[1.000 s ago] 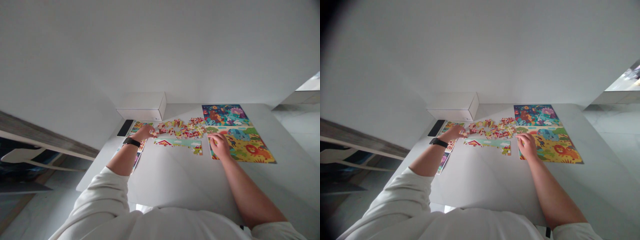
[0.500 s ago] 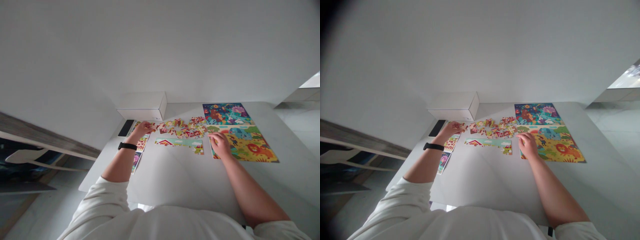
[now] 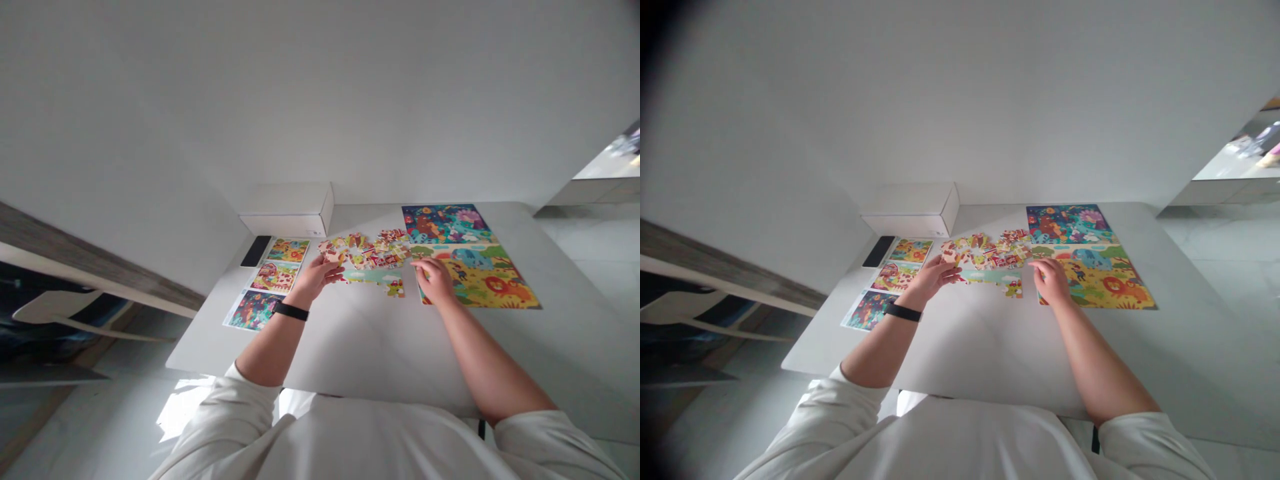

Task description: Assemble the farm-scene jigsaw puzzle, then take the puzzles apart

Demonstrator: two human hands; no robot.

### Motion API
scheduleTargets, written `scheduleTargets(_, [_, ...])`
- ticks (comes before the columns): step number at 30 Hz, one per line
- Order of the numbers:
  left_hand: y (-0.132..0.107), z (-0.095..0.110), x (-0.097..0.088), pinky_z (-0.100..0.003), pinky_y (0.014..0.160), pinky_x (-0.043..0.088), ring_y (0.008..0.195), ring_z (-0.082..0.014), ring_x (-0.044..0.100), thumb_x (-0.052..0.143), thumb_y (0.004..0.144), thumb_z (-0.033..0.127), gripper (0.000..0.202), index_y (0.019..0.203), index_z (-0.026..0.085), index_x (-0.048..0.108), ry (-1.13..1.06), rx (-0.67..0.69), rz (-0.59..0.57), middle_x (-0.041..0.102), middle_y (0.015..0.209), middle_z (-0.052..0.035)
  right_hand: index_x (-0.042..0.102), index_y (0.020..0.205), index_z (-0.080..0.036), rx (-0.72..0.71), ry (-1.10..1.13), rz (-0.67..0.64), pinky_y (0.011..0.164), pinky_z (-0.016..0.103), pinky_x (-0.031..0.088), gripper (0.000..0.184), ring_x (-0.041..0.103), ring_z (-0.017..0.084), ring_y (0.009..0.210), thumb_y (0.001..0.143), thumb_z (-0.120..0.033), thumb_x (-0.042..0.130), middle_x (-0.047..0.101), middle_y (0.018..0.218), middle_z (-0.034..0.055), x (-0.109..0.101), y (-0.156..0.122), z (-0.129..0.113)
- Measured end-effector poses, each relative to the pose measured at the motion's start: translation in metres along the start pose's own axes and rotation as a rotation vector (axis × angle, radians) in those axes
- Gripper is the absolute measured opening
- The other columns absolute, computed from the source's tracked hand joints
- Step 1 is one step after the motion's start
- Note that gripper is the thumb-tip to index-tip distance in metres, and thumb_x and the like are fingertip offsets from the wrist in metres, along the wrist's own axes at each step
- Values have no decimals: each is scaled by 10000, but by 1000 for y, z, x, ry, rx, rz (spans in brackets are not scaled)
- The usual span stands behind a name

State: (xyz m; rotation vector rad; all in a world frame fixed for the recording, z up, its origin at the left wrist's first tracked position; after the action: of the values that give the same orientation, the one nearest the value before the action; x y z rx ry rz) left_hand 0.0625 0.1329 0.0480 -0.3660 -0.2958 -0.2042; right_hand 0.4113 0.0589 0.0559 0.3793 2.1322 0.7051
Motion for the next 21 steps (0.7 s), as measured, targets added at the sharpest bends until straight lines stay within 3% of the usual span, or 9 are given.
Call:
scheduleTargets(7, [-8, -13, 52, -214, 635, 498, 745, -119, 692, 975, 637, 279, 430, 909, 178, 658, -120, 43, -52, 721, 825, -8, 791, 1140, -252, 140, 252, 36, 984, 466, 613, 290, 766, 279, 1034, 1002, -333, 549, 825, 1115, 103, -7, 19, -22])
scheduleTargets(11, [-7, -18, 81, -217, 653, 465, 730, -105, 658, 984, 599, 270, 427, 851, 172, 654, -166, 72, -94, 709, 792, 0, 755, 1221, -255, 251, 444, -57, 906, 406, 623, 343, 759, 254, 988, 992, -476, 628, 812, 1109, 88, 4, 32, -49])
scheduleTargets(16, [-13, -44, 122, -254, 734, 505, 783, -125, 676, 985, 608, 307, 445, 852, 176, 636, -145, 50, -220, 716, 822, -6, 765, 1106, -237, 376, 574, -203, 848, 356, 605, 390, 743, 243, 944, 910, -573, 734, 807, 1021, 66, 22, 30, -72])
scheduleTargets(21, [-20, -61, 130, -264, 772, 525, 849, -147, 705, 996, 617, 428, 517, 859, 187, 608, -30, 89, -274, 721, 861, -2, 766, 974, -222, 465, 603, -243, 798, 331, 583, 361, 720, 220, 842, 867, -567, 760, 784, 882, 31, 25, 9, -60])
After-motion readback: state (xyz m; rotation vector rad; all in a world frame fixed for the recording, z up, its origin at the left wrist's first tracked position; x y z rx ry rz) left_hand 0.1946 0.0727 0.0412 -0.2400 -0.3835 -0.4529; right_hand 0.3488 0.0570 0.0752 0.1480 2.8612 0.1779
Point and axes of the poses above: each hand's wrist, its own y-axis towards the middle knuckle, its own x-axis out of the palm, z = x × y, the point moved 8 cm from there along y, towards the middle knuckle
